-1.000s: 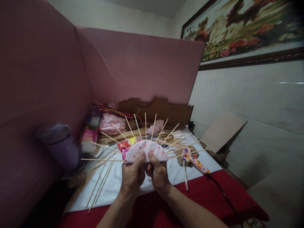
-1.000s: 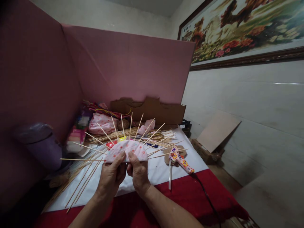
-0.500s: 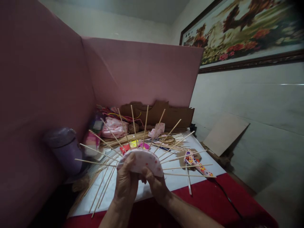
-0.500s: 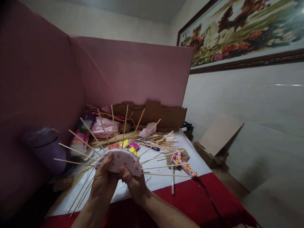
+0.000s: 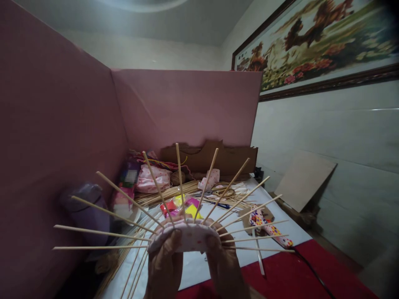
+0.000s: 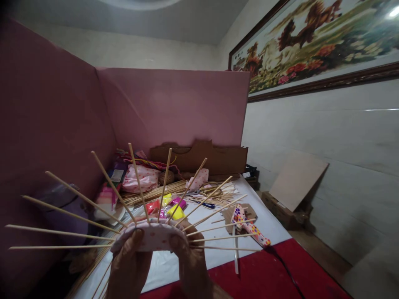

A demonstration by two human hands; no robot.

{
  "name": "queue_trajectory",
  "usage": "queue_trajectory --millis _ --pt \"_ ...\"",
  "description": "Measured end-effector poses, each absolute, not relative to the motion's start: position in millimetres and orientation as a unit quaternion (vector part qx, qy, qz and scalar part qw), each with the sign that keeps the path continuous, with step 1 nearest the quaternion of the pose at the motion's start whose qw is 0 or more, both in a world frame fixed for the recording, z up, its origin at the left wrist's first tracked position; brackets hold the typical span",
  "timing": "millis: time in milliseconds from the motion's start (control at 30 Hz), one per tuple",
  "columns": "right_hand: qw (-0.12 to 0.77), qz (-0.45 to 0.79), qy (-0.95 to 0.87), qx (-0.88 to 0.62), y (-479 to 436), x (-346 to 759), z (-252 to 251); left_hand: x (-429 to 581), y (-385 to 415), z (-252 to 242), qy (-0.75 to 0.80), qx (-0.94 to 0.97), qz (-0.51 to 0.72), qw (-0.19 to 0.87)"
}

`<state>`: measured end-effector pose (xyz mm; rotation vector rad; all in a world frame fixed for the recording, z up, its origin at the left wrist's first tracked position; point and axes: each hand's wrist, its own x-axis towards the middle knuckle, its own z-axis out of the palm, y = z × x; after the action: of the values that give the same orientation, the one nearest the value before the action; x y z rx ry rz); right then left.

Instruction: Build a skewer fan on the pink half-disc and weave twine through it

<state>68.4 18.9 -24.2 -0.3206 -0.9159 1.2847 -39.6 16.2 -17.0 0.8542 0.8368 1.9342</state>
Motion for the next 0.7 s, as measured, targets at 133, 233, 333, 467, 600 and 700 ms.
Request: queue_trajectory --millis 133,233,333,467,600,700 --pt "0.700 0.581 -0.384 -0.157 19 69 -26 -37 14 -18 0.330 0.354 0.760 0.434" --pt "0.705 0.574 -0.376 -0.181 18 70 -25 -29 11 -18 0.291 0.362 0.747 0.477" --pt "0.702 0.573 -0.374 -0.199 18 69 -22 -20 9 -14 0.278 0.342 0.726 0.528" --pt "0.684 0.594 -0.376 -0.197 23 63 -27 -16 13 -6 0.291 0.290 0.746 0.523" --pt "0.597 0.614 -0.435 -0.279 24 61 -43 -25 25 -2 0.294 0.230 0.809 0.453" --pt "0.522 0.577 -0.476 -0.411 11 71 -47 -32 30 0 0.298 0.209 0.842 0.397"
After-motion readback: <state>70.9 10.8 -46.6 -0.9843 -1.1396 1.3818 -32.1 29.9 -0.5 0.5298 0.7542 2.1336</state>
